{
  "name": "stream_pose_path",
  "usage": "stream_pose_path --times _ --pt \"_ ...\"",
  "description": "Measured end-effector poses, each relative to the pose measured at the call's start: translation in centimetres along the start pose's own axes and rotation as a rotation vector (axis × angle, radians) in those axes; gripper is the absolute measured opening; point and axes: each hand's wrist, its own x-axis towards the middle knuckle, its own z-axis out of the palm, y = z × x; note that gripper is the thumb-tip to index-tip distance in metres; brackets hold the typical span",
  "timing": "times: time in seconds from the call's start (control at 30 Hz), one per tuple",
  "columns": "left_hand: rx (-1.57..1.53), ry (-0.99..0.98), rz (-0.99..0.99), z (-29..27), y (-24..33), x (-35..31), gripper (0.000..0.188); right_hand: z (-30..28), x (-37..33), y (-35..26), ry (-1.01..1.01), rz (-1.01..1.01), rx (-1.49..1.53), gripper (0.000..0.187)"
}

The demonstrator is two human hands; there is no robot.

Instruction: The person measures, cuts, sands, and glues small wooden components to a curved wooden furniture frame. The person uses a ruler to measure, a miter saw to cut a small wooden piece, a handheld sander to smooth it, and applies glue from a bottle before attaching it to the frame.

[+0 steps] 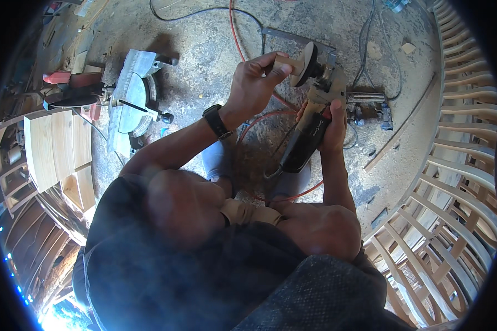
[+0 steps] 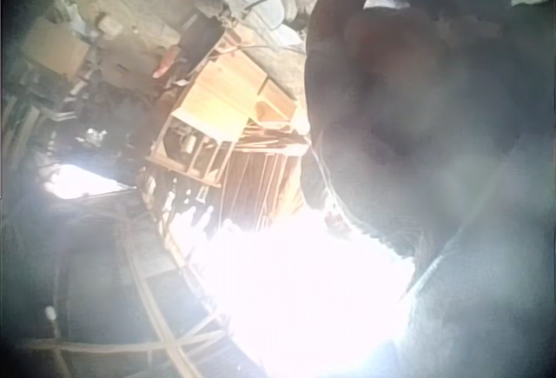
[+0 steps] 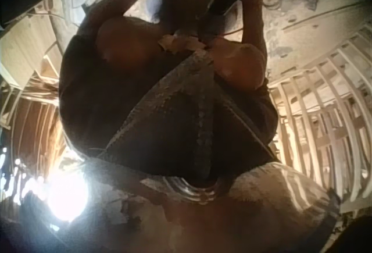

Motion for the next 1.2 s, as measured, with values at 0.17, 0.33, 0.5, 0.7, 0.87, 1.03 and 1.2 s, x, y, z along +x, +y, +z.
stream_pose_path --times 0.17,0.33,0.5,0.7,0.87,1.03,1.2 --pt "-0.233 0.063 0.012 0.3 -0.4 0.6 0.035 -0.3 0.0 -0.1 0.003 0.014 0.021 0.075" --pt "-0.18 0.033 -0.025 0.1 0.0 0.2 0.035 -0.2 0.0 0.1 -0.032 -0.017 0.009 0.073" --pt "-0.127 0.029 -0.004 0.1 0.4 0.2 0.034 1.0 -0.2 -0.4 -0.005 -0.023 0.05 0.064" --pt "-0.071 -0.002 -0.037 0.0 0.5 0.1 0.032 -0.2 -0.1 0.1 -0.021 -0.023 0.011 0.07" --pt "-0.366 -0.008 -0.053 -0.7 -0.4 1.0 0.028 -0.1 0.2 0.2 -0.013 -0.021 0.018 0.07" --pt "-0.614 0.112 -0.031 -2.9 -0.9 2.4 0.017 -1.1 0.3 -0.1 0.087 0.01 0.082 0.074" --pt "-0.769 0.133 -0.173 -3.8 -1.2 2.6 0.03 -1.5 0.3 -0.2 0.103 0.003 0.089 0.075"
